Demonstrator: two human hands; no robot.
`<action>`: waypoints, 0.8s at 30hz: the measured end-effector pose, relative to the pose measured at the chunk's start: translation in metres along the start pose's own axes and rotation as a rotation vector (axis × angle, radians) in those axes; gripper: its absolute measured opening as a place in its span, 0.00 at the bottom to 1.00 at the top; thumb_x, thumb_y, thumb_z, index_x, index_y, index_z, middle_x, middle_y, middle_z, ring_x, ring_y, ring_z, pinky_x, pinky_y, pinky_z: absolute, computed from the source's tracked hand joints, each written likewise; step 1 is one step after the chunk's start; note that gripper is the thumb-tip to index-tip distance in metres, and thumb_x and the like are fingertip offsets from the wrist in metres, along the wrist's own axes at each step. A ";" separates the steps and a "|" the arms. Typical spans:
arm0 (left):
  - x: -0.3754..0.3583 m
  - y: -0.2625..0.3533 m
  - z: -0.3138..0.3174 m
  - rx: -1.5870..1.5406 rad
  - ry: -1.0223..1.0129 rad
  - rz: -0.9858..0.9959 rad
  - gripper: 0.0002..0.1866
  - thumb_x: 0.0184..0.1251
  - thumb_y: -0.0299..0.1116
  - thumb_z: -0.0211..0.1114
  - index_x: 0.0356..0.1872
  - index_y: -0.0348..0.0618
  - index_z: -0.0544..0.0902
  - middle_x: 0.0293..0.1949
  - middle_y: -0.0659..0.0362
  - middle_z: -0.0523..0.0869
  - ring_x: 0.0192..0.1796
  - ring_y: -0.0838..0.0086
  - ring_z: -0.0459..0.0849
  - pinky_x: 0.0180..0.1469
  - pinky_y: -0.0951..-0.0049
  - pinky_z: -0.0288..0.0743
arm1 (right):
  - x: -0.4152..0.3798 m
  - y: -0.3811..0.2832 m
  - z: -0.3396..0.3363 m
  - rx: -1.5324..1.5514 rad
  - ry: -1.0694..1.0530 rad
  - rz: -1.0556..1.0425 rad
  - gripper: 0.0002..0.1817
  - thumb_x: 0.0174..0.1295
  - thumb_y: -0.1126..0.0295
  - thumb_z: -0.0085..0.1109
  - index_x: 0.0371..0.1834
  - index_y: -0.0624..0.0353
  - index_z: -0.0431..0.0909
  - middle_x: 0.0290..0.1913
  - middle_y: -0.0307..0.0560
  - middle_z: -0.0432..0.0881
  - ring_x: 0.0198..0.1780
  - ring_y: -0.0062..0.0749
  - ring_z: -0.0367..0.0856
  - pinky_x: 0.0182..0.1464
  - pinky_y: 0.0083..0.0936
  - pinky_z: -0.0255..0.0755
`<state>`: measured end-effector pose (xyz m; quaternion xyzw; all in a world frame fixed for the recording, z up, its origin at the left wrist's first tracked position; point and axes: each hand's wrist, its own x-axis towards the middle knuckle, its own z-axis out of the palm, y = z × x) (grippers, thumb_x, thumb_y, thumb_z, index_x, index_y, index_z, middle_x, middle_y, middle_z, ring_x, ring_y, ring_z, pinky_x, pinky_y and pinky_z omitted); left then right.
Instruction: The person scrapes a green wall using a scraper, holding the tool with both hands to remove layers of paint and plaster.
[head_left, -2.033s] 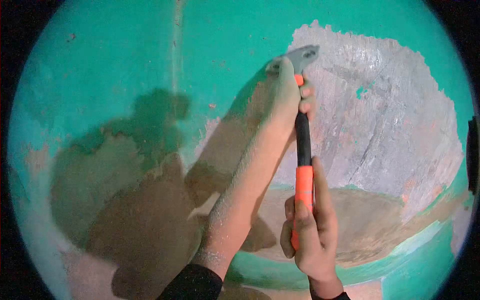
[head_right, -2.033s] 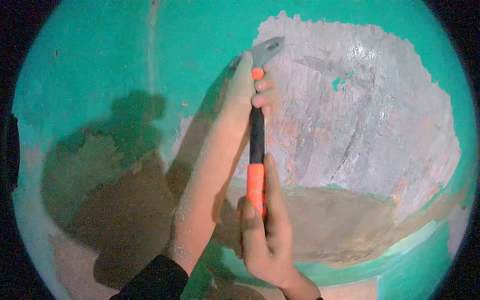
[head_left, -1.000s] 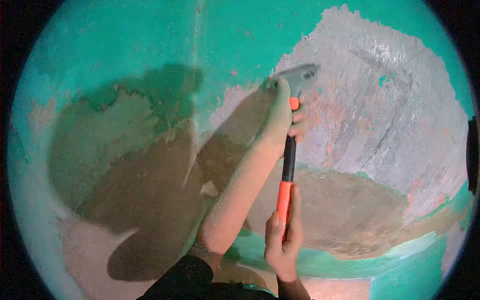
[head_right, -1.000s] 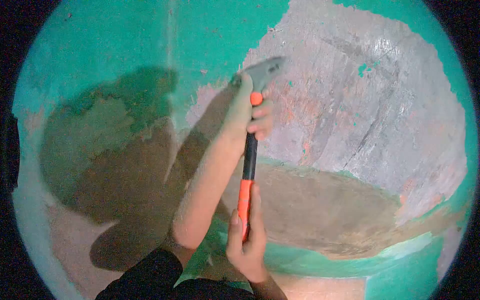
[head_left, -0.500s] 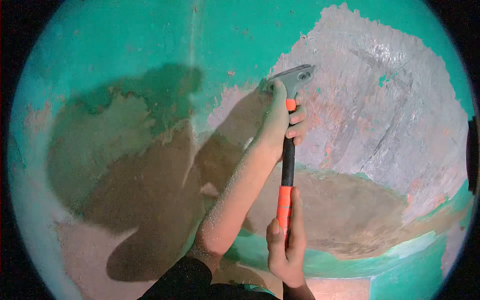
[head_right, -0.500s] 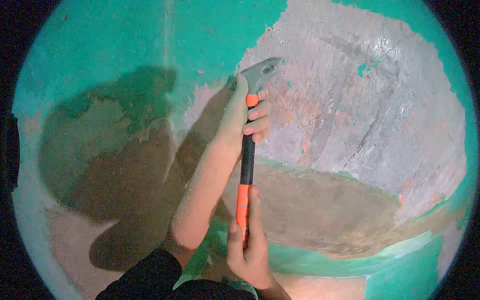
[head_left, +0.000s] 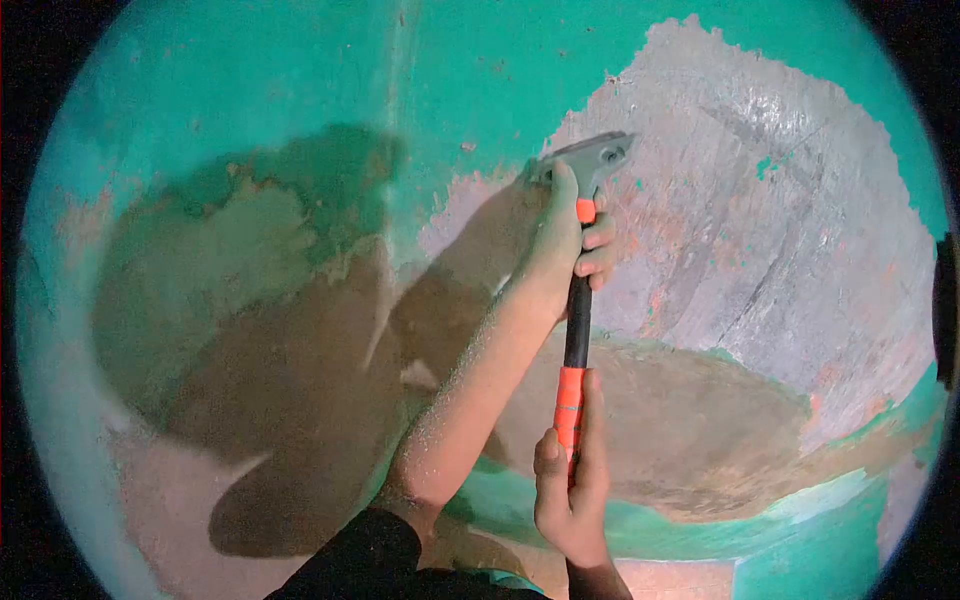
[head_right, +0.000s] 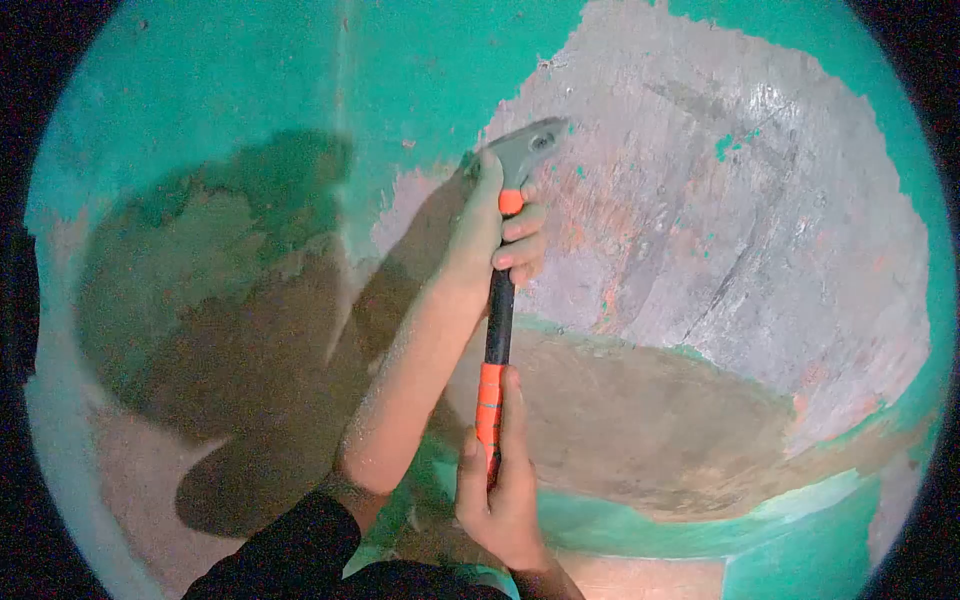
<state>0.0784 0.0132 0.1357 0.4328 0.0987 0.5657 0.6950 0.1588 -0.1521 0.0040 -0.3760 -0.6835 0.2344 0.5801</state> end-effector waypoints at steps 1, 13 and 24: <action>0.001 0.002 0.001 -0.002 0.010 0.005 0.30 0.72 0.70 0.38 0.32 0.53 0.68 0.14 0.74 0.59 0.08 0.85 0.54 0.10 0.77 0.56 | 0.000 0.001 0.000 -0.008 -0.004 0.003 0.34 0.75 0.70 0.44 0.79 0.68 0.43 0.32 0.34 0.68 0.30 0.14 0.63 0.32 0.12 0.61; 0.003 0.011 0.003 -0.010 0.013 -0.002 0.30 0.73 0.69 0.39 0.33 0.52 0.70 0.15 0.74 0.59 0.09 0.85 0.54 0.11 0.76 0.55 | 0.009 -0.014 0.005 0.097 0.006 0.023 0.33 0.74 0.72 0.43 0.79 0.66 0.43 0.32 0.34 0.68 0.28 0.14 0.64 0.31 0.13 0.61; 0.003 -0.003 -0.006 -0.016 -0.002 0.003 0.31 0.71 0.72 0.39 0.32 0.53 0.69 0.13 0.73 0.59 0.07 0.84 0.54 0.09 0.75 0.53 | 0.000 -0.007 0.002 0.122 -0.027 0.109 0.33 0.75 0.71 0.43 0.79 0.66 0.44 0.36 0.36 0.69 0.31 0.15 0.65 0.33 0.13 0.63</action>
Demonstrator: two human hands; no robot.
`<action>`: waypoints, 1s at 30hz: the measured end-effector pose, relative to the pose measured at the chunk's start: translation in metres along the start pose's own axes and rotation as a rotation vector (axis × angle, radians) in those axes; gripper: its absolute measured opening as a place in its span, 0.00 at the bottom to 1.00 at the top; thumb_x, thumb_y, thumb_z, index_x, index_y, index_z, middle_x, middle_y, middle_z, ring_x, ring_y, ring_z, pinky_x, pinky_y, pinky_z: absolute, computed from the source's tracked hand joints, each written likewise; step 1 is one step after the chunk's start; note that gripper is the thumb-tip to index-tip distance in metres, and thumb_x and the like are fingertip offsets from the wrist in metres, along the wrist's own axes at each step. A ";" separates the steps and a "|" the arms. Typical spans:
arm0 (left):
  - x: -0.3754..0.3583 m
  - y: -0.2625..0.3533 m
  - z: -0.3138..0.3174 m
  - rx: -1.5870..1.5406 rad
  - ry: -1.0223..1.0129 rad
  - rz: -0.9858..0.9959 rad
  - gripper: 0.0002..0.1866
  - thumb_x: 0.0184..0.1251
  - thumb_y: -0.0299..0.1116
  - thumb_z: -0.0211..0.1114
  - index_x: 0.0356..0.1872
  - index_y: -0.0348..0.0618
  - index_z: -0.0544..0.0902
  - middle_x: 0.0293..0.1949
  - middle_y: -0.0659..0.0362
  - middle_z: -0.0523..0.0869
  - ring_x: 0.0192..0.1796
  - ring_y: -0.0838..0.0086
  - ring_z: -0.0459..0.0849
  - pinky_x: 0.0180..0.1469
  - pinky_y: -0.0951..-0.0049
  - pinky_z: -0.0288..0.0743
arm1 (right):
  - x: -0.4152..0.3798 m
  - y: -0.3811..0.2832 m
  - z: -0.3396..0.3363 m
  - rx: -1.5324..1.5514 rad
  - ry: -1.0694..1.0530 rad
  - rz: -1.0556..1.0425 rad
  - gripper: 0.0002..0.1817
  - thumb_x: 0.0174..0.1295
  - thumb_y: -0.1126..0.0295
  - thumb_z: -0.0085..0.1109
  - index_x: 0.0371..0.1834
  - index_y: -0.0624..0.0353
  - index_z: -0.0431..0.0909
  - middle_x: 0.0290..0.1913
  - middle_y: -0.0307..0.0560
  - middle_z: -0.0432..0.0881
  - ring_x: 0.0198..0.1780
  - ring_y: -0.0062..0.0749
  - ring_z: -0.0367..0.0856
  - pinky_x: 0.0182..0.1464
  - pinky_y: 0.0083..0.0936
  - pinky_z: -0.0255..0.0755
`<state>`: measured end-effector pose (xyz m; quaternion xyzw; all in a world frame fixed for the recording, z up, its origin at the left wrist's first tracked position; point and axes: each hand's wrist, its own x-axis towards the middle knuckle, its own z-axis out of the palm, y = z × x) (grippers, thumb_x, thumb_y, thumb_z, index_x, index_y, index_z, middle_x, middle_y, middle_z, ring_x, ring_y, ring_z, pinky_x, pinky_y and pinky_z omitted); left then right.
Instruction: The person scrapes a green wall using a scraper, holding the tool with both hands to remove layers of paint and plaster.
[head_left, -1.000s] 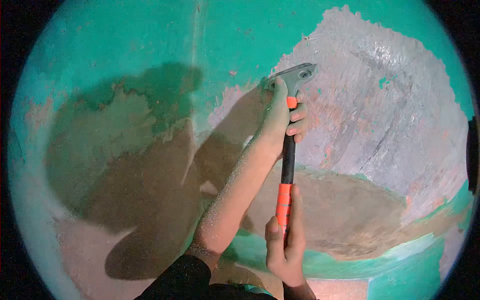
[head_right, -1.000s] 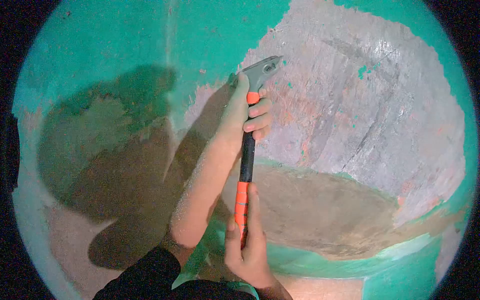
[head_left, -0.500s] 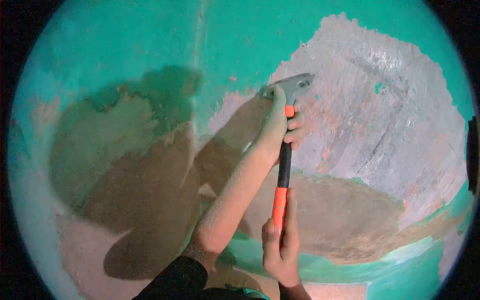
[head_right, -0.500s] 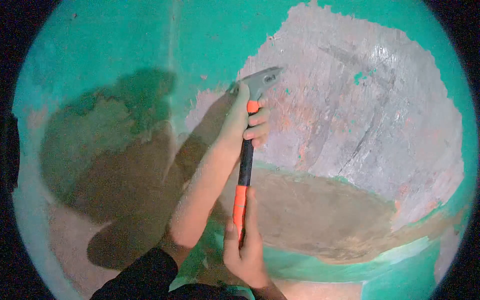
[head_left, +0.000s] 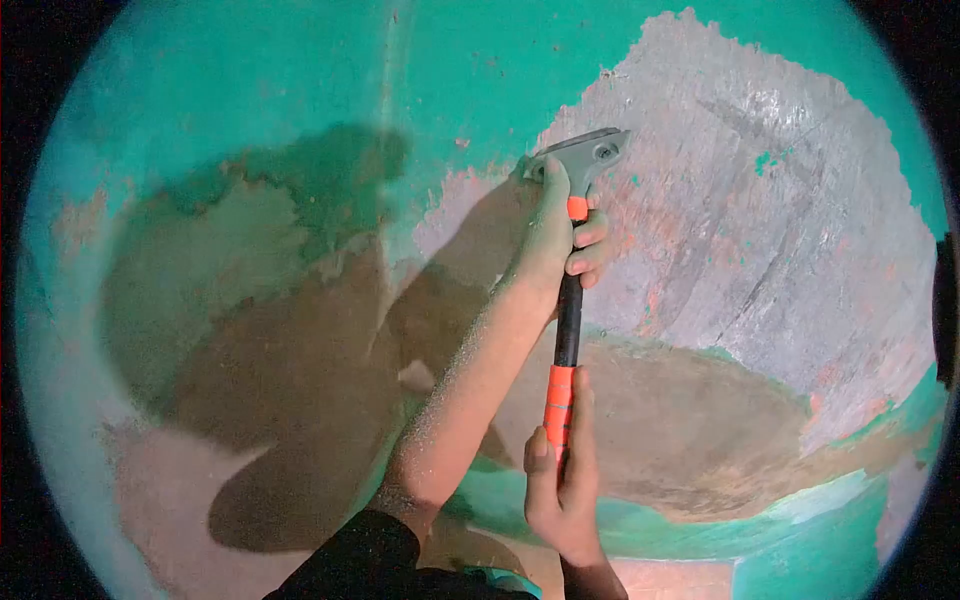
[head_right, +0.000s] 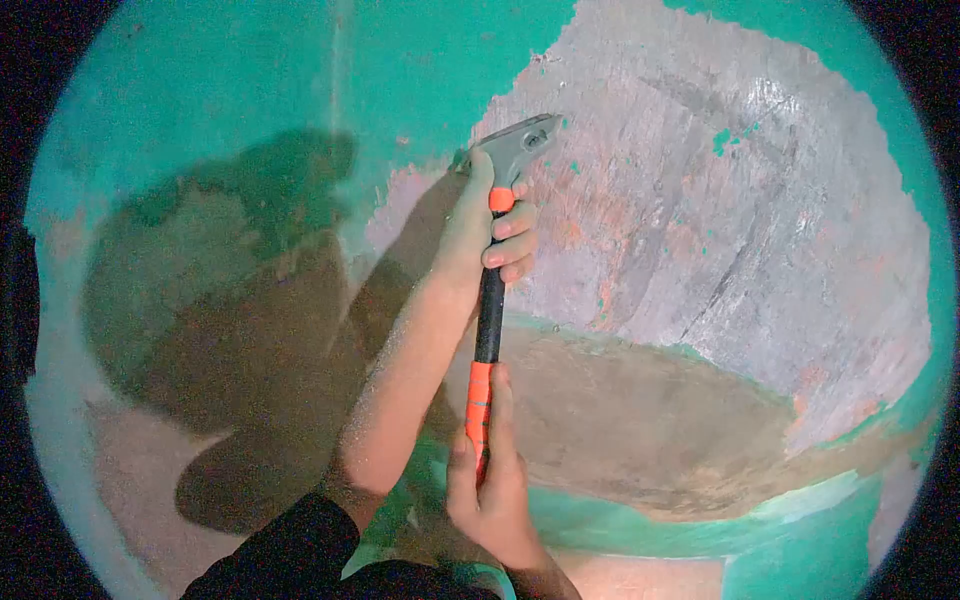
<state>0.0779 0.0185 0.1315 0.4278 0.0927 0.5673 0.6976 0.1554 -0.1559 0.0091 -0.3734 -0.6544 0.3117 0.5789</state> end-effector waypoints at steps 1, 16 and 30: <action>-0.005 -0.009 -0.006 -0.003 0.038 -0.020 0.31 0.71 0.72 0.39 0.32 0.53 0.69 0.13 0.73 0.59 0.07 0.84 0.54 0.09 0.75 0.53 | -0.003 0.010 0.001 -0.013 0.012 0.030 0.33 0.75 0.70 0.43 0.79 0.67 0.44 0.36 0.36 0.69 0.31 0.16 0.66 0.33 0.13 0.64; -0.011 -0.005 -0.011 -0.058 0.055 0.008 0.32 0.70 0.73 0.38 0.32 0.53 0.70 0.13 0.72 0.58 0.07 0.83 0.53 0.09 0.75 0.54 | -0.004 0.011 -0.005 -0.208 -0.016 -0.081 0.32 0.73 0.74 0.43 0.79 0.67 0.47 0.31 0.41 0.71 0.28 0.20 0.67 0.31 0.18 0.65; -0.024 -0.012 -0.018 0.129 0.145 -0.078 0.31 0.72 0.71 0.38 0.34 0.52 0.70 0.15 0.72 0.61 0.09 0.84 0.56 0.13 0.78 0.55 | -0.019 0.031 0.010 -0.077 -0.050 0.011 0.36 0.69 0.78 0.46 0.78 0.70 0.42 0.42 0.59 0.79 0.28 0.35 0.76 0.33 0.29 0.73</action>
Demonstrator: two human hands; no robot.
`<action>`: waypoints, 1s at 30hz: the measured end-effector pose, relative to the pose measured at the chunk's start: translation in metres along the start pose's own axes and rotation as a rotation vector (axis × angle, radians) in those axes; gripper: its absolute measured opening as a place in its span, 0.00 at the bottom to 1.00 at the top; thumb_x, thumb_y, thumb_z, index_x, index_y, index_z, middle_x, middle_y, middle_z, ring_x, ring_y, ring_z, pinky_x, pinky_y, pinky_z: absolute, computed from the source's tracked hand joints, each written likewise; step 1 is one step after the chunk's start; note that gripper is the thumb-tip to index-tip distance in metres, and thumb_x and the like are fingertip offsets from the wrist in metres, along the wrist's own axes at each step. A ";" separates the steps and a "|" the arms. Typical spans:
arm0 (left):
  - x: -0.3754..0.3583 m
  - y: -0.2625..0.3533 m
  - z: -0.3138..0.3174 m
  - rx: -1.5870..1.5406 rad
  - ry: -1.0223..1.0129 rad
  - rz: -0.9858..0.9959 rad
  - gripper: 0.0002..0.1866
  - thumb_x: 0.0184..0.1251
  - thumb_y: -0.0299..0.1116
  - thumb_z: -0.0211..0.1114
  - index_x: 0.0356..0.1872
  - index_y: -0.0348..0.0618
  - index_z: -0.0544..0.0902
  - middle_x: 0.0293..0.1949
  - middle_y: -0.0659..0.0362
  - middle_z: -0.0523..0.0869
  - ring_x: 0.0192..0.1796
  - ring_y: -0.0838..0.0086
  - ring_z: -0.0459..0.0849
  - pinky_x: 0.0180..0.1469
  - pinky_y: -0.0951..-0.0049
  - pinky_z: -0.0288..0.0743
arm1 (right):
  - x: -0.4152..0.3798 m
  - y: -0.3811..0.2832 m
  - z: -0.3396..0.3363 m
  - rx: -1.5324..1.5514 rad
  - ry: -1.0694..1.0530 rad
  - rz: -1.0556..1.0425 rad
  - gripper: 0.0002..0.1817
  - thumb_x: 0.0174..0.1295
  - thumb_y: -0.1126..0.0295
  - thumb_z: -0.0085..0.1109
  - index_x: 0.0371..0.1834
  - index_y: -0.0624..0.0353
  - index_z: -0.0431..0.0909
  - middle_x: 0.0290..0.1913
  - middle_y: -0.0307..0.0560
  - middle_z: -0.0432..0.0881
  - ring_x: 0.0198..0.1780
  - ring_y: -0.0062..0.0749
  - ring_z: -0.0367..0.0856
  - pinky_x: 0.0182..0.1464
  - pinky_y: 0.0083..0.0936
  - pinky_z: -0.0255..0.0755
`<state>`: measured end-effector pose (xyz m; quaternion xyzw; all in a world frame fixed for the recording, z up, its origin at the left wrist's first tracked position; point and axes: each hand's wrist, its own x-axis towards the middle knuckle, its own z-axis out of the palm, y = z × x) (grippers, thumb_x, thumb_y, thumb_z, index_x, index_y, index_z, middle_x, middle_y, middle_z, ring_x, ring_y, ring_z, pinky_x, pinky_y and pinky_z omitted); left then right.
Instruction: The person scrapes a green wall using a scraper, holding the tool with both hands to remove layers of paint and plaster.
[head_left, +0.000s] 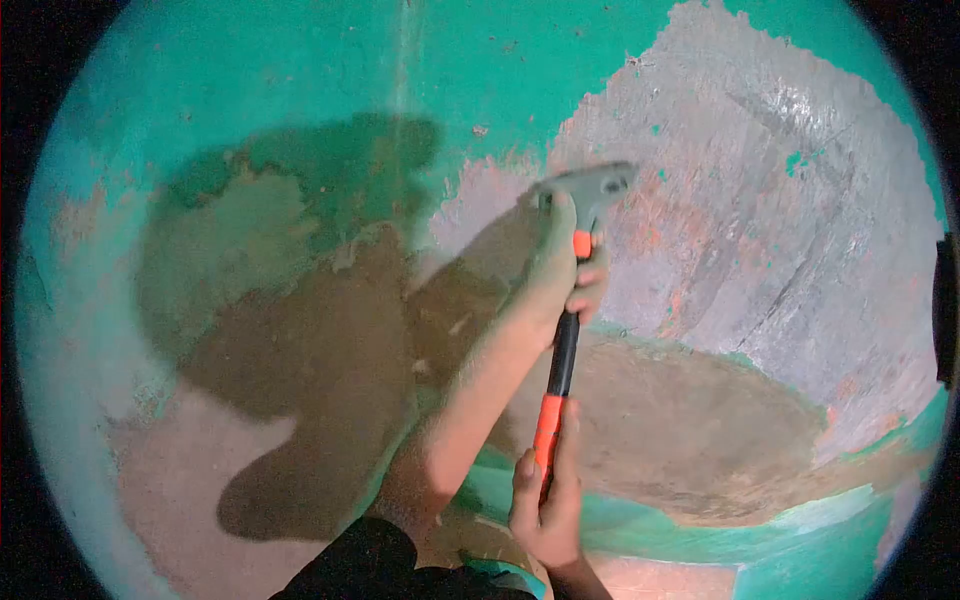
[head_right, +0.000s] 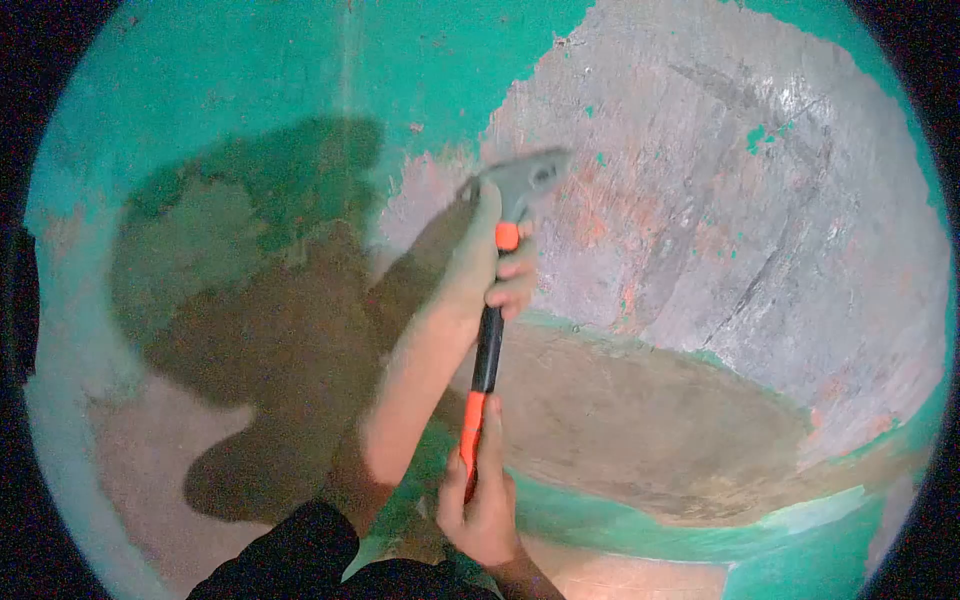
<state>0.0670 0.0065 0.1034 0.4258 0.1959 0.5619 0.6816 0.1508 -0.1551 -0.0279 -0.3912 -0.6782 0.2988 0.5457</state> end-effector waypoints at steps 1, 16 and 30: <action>-0.003 -0.004 -0.001 0.007 0.002 -0.012 0.31 0.72 0.71 0.38 0.35 0.52 0.70 0.15 0.72 0.61 0.10 0.84 0.56 0.13 0.78 0.55 | -0.003 0.001 0.000 0.013 -0.007 0.032 0.37 0.69 0.78 0.46 0.78 0.70 0.41 0.40 0.58 0.79 0.27 0.34 0.76 0.32 0.29 0.73; 0.005 0.016 0.004 0.084 0.079 0.074 0.32 0.69 0.74 0.40 0.37 0.53 0.70 0.16 0.72 0.62 0.12 0.84 0.58 0.16 0.76 0.54 | 0.020 -0.021 -0.013 0.037 -0.067 0.046 0.35 0.72 0.74 0.42 0.79 0.68 0.41 0.37 0.41 0.70 0.33 0.18 0.66 0.36 0.16 0.65; 0.002 -0.001 -0.007 0.058 -0.007 0.026 0.31 0.71 0.71 0.39 0.36 0.52 0.69 0.16 0.72 0.62 0.11 0.83 0.57 0.16 0.76 0.57 | 0.000 -0.011 -0.009 0.035 -0.093 0.060 0.39 0.68 0.79 0.46 0.79 0.67 0.38 0.34 0.48 0.74 0.30 0.30 0.74 0.35 0.24 0.71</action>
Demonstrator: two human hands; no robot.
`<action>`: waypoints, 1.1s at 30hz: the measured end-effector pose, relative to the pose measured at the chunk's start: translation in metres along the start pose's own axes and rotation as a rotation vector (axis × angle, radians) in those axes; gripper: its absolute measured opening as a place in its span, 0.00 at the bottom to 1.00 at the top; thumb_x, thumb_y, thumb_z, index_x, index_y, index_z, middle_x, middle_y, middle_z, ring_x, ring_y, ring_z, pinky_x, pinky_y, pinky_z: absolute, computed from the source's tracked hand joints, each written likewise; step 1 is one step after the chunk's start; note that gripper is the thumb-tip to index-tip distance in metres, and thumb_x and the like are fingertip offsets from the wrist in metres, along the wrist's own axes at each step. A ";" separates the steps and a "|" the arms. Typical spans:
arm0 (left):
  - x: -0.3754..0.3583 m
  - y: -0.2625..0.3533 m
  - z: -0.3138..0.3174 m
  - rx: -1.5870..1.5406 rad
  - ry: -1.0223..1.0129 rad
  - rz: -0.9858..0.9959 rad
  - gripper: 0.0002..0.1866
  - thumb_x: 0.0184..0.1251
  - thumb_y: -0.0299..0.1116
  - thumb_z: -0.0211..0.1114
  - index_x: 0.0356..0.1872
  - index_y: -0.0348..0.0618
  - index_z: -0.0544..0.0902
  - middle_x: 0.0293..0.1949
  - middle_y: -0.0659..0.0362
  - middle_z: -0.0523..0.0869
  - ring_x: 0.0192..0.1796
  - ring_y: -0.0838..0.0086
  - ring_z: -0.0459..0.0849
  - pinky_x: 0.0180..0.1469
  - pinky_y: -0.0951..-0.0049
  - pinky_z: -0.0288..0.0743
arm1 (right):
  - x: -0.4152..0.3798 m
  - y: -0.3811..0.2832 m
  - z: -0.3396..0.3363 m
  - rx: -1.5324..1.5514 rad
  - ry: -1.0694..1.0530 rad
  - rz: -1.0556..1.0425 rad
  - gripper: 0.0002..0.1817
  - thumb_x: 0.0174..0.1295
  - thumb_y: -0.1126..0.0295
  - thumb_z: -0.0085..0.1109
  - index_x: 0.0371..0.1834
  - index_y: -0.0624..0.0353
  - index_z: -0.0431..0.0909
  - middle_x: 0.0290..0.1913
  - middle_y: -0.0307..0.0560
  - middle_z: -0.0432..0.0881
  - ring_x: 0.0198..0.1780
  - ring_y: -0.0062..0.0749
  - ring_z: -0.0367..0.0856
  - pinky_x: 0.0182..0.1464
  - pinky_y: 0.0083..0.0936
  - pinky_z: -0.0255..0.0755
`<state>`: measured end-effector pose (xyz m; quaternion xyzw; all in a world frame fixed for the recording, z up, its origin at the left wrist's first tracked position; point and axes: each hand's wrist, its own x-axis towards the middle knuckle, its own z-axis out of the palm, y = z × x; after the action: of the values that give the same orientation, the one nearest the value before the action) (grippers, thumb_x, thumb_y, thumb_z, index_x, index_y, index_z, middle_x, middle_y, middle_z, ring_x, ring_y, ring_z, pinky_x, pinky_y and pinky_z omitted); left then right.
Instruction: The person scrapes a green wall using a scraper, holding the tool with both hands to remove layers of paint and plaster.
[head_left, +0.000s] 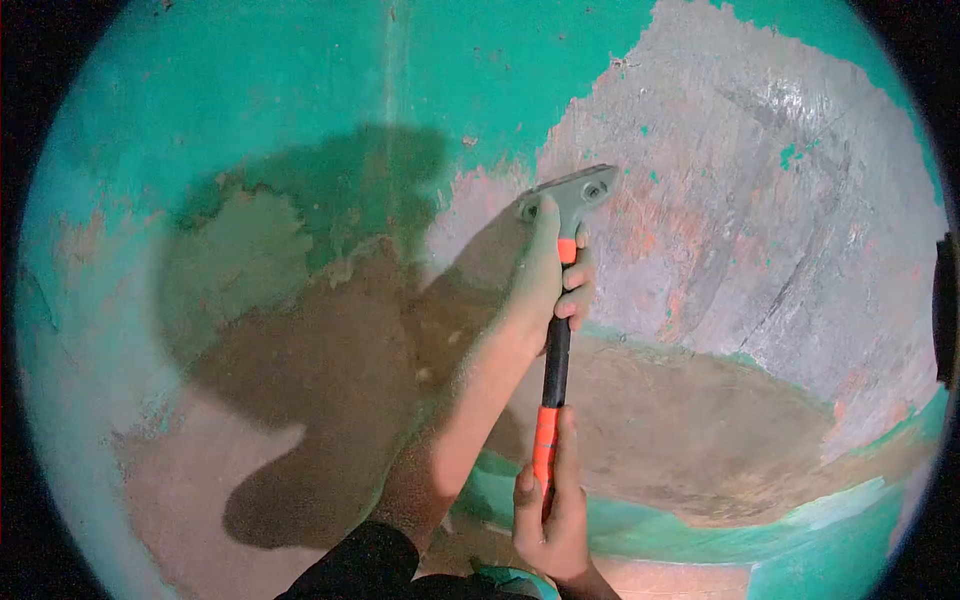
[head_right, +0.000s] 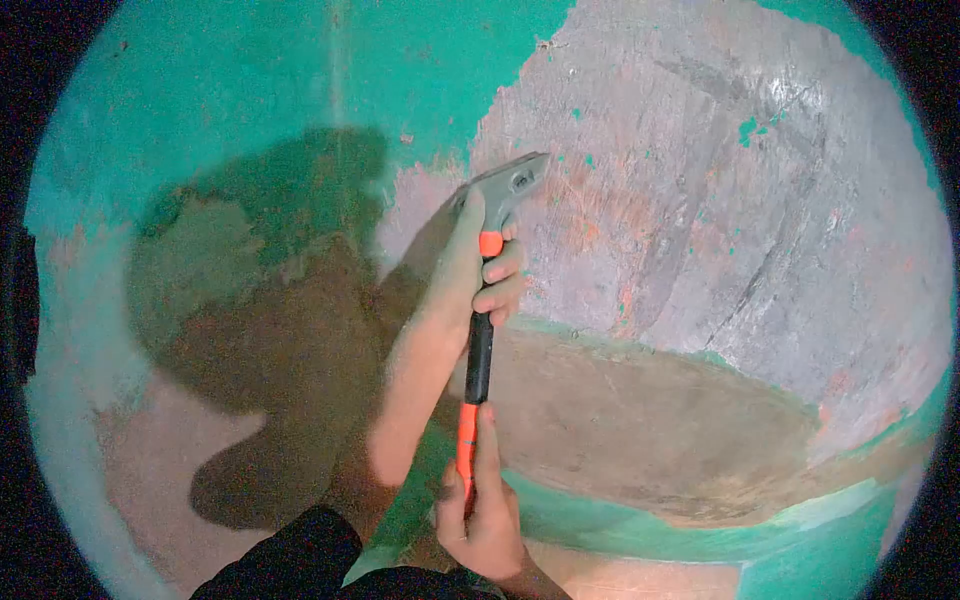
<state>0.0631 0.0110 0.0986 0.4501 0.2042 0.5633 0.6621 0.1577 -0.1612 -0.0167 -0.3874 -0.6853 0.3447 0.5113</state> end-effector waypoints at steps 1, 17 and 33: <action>0.002 0.001 -0.001 -0.016 -0.039 0.019 0.31 0.71 0.71 0.39 0.36 0.51 0.69 0.16 0.72 0.62 0.11 0.83 0.57 0.16 0.75 0.57 | 0.002 -0.003 0.000 -0.024 -0.006 0.009 0.41 0.66 0.80 0.48 0.79 0.67 0.39 0.33 0.53 0.77 0.30 0.36 0.79 0.36 0.29 0.75; 0.000 0.005 -0.008 0.040 -0.001 0.002 0.30 0.72 0.69 0.41 0.35 0.50 0.69 0.15 0.71 0.61 0.10 0.83 0.56 0.13 0.76 0.57 | 0.010 0.017 0.015 -0.188 0.047 -0.157 0.38 0.67 0.79 0.45 0.78 0.70 0.39 0.31 0.56 0.77 0.27 0.36 0.78 0.31 0.29 0.72; -0.006 0.013 -0.021 0.139 -0.112 -0.024 0.31 0.73 0.70 0.37 0.33 0.51 0.69 0.14 0.72 0.61 0.10 0.83 0.56 0.14 0.76 0.57 | 0.021 0.036 0.047 -0.266 0.150 -0.351 0.40 0.63 0.77 0.52 0.76 0.76 0.42 0.59 0.83 0.71 0.39 0.63 0.85 0.39 0.43 0.80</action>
<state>0.0379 0.0130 0.0968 0.5235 0.2108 0.5138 0.6462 0.1149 -0.1294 -0.0496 -0.3509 -0.7415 0.1275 0.5574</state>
